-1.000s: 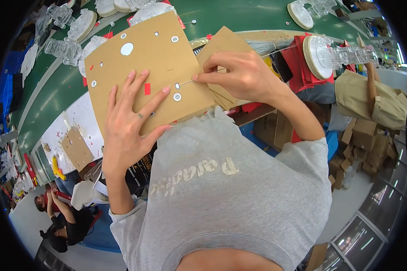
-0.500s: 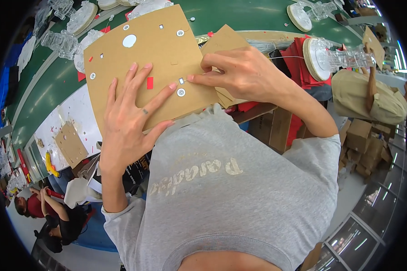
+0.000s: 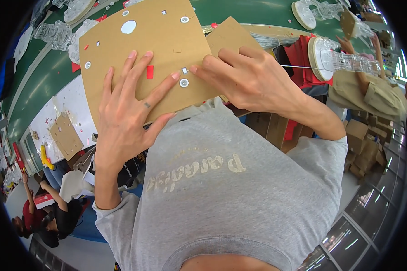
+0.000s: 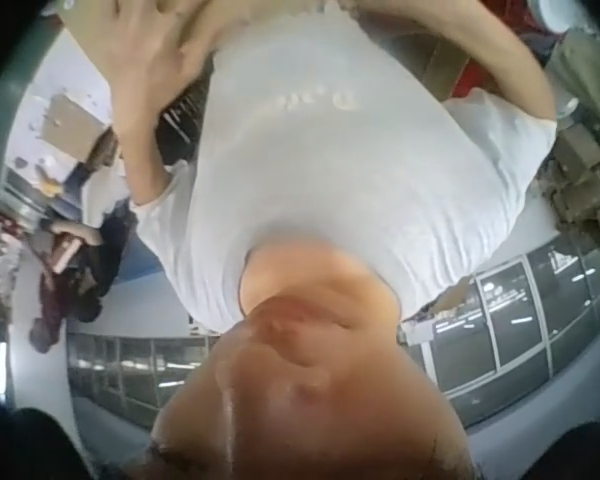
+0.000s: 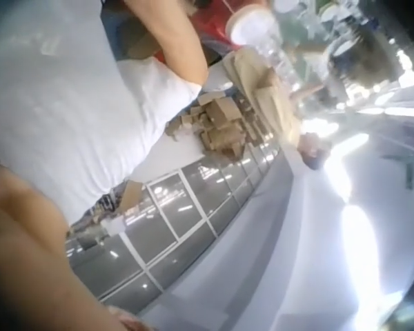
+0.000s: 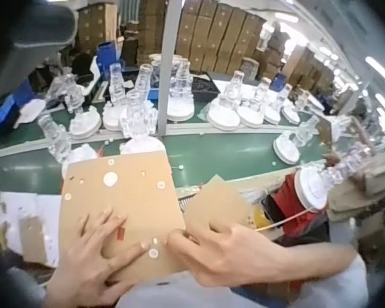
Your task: Assembling electronic components and light plates onto cardboard templates on a production line.
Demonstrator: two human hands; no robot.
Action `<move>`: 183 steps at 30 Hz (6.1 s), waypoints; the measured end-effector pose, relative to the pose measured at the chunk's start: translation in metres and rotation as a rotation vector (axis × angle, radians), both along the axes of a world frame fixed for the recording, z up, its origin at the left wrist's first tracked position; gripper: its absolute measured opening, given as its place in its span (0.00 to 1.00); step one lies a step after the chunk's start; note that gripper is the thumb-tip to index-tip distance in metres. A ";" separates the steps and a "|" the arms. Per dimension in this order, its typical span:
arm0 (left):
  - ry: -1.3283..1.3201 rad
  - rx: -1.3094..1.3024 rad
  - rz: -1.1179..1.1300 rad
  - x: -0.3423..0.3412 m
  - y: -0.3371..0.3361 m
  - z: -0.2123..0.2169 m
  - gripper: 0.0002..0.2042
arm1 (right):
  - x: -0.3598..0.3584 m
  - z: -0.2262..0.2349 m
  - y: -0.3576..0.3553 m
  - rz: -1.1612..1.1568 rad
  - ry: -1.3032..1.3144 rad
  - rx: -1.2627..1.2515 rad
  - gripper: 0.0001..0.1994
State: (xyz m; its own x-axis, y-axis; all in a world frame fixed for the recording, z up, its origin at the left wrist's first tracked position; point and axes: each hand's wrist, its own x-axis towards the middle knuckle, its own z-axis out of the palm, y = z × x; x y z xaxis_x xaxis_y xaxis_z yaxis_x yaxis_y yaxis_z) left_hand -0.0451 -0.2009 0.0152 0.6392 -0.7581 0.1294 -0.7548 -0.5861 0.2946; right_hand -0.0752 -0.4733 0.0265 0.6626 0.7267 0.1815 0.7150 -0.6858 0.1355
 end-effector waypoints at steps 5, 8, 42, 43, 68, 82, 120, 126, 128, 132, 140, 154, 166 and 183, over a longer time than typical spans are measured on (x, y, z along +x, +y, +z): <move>-0.005 0.010 0.001 0.002 0.001 0.000 0.30 | 0.002 0.000 0.004 -0.004 0.003 0.001 0.24; -0.001 0.007 0.005 0.003 0.000 0.000 0.30 | 0.005 -0.003 0.003 0.002 0.011 0.003 0.24; 0.009 -0.094 -0.021 0.000 0.003 -0.005 0.28 | 0.021 -0.020 -0.008 0.124 0.227 0.457 0.23; 0.013 -0.092 -0.025 0.001 0.003 -0.005 0.28 | 0.022 -0.022 -0.011 0.136 0.209 0.476 0.22; 0.138 -0.150 -0.017 0.002 -0.009 0.008 0.22 | 0.016 -0.022 -0.012 0.148 0.070 0.333 0.14; -0.008 -0.182 -0.245 0.034 -0.040 -0.004 0.08 | 0.010 -0.030 0.001 -0.039 0.223 0.606 0.36; 1.053 -1.108 0.632 -0.005 0.012 -0.041 0.38 | 0.025 -0.046 0.073 -0.098 0.104 0.862 0.20; 1.098 -1.255 0.570 -0.006 0.014 -0.041 0.39 | 0.019 -0.025 0.073 -0.010 0.124 0.537 0.23; 1.097 -1.329 0.524 -0.005 0.011 -0.037 0.40 | 0.019 -0.020 0.067 0.006 0.144 0.476 0.24; 1.190 -1.369 0.550 -0.002 0.011 -0.036 0.41 | 0.016 -0.016 0.064 0.043 0.174 0.348 0.26; 1.219 -1.404 0.608 -0.002 0.009 -0.039 0.42 | 0.014 -0.012 0.064 0.035 0.146 0.339 0.25; 1.198 -1.433 0.631 -0.007 0.016 -0.044 0.42 | 0.015 -0.008 0.072 0.059 0.133 0.236 0.27; 1.156 -1.425 0.628 -0.005 0.017 -0.050 0.43 | 0.024 -0.012 0.074 0.145 0.177 0.289 0.29; 1.121 -1.431 0.632 -0.001 0.016 -0.050 0.43 | 0.025 -0.023 0.064 0.199 0.110 0.276 0.28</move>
State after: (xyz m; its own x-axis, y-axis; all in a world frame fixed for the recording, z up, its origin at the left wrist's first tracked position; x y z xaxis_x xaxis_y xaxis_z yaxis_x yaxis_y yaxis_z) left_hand -0.0461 -0.1849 -0.0349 0.9581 -0.1359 -0.2521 0.2862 0.4240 0.8592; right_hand -0.0502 -0.4097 0.0039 0.5394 0.7772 0.3242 0.8384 -0.5315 -0.1207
